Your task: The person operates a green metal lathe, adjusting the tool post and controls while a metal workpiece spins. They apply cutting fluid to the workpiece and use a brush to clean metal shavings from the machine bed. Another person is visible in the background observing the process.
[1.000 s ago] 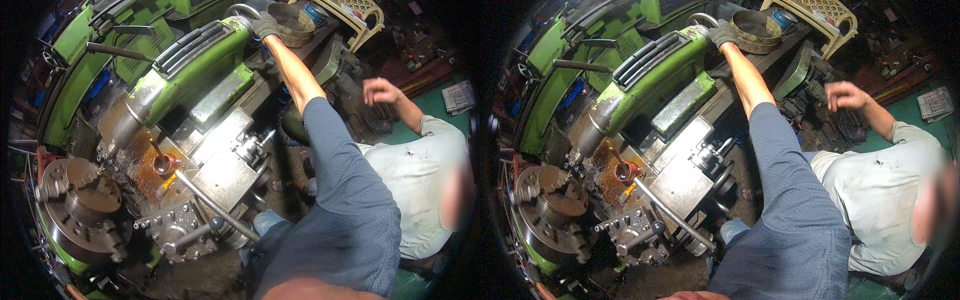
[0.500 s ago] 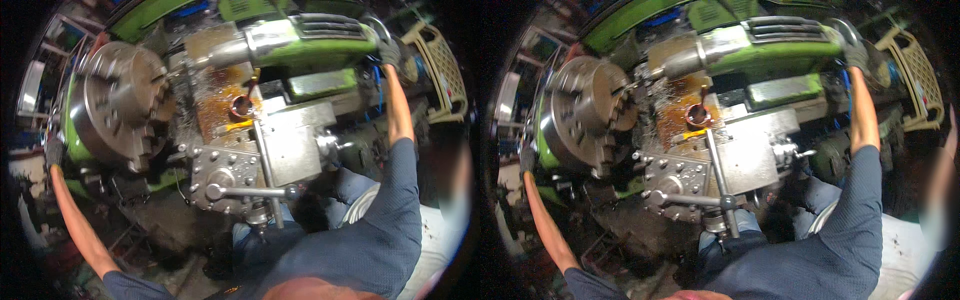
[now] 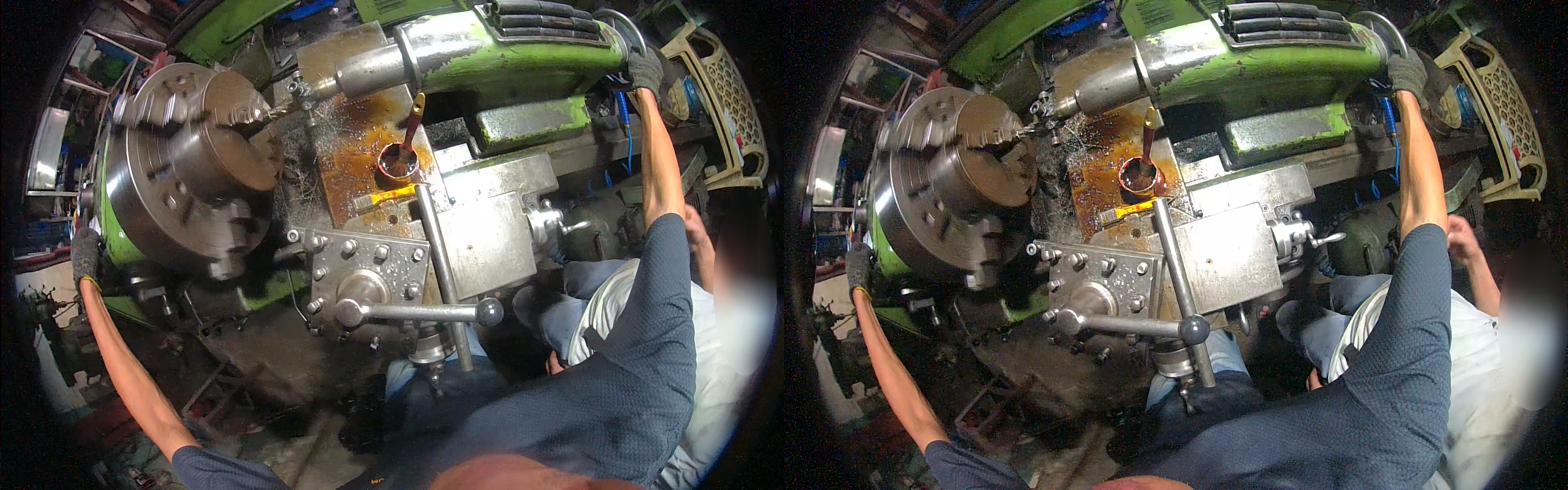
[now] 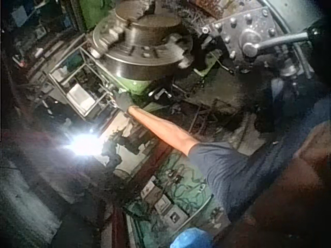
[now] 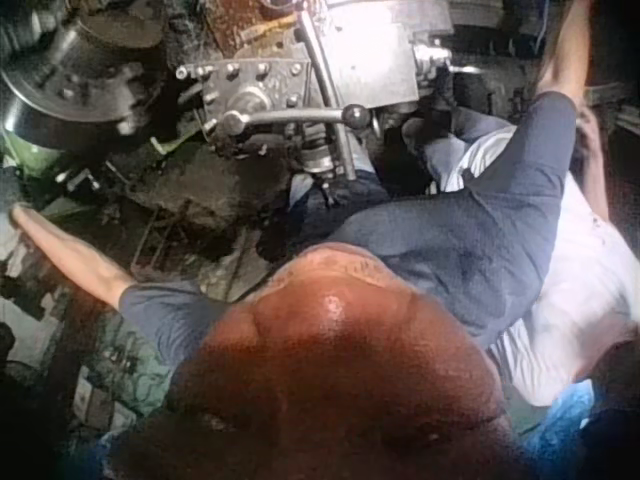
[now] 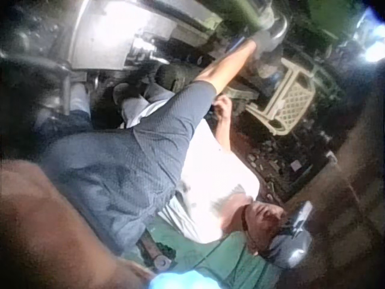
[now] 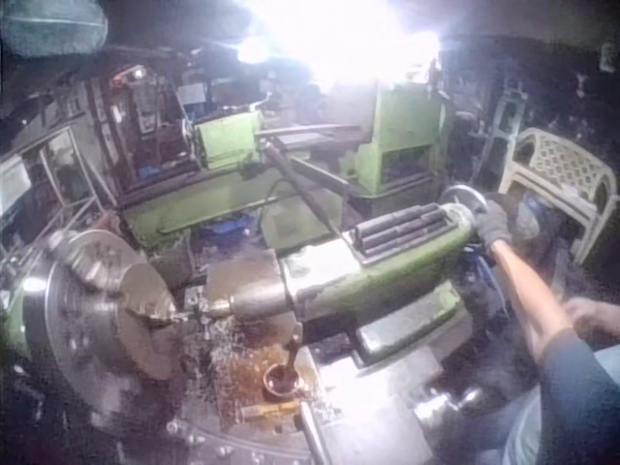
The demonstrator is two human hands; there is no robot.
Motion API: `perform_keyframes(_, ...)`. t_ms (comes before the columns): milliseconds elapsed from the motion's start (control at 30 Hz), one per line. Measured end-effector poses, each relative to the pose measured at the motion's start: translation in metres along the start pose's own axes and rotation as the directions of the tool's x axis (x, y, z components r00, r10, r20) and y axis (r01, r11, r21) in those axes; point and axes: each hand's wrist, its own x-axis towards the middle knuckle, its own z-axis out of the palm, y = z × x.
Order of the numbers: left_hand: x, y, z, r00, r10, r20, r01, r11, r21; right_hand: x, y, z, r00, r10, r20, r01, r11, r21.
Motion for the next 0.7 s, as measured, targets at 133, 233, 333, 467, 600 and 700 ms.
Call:
perform_keyframes(133, -0.007, 0.008, -0.016, 1.0, 0.008, 0.013, -0.009, 0.999, 0.032, 0.009, 0.012, 0.011, 0.999, -0.01, -0.033, 0.012, 0.999, 0.043)
perform_keyframes(233, -0.014, 0.022, -0.031, 0.997, -0.082, 0.009, 0.083, 0.995, -0.048, 0.013, 0.016, 0.022, 1.0, -0.001, -0.002, 0.001, 1.0, 0.029)
perform_keyframes(333, -0.008, 0.055, -0.025, 0.975, -0.22, 0.035, 0.218, 0.907, -0.359, 0.017, 0.014, 0.008, 0.998, -0.034, -0.056, 0.032, 0.999, -0.033)
perform_keyframes(467, -0.021, 0.027, -0.037, 0.991, -0.111, -0.072, 0.095, 0.976, -0.195, 0.006, 0.002, 0.017, 0.999, 0.039, -0.024, -0.037, 0.996, 0.076)
perform_keyframes(600, -0.01, 0.051, -0.029, 0.988, -0.146, -0.057, 0.118, 0.929, -0.351, 0.003, 0.0, 0.005, 0.998, 0.048, -0.036, -0.046, 0.998, 0.05)
perform_keyframes(700, -0.032, 0.02, -0.034, 0.991, -0.12, -0.063, 0.102, 0.968, -0.231, 0.007, -0.003, 0.018, 1.0, 0.018, -0.013, -0.018, 1.0, 0.015)
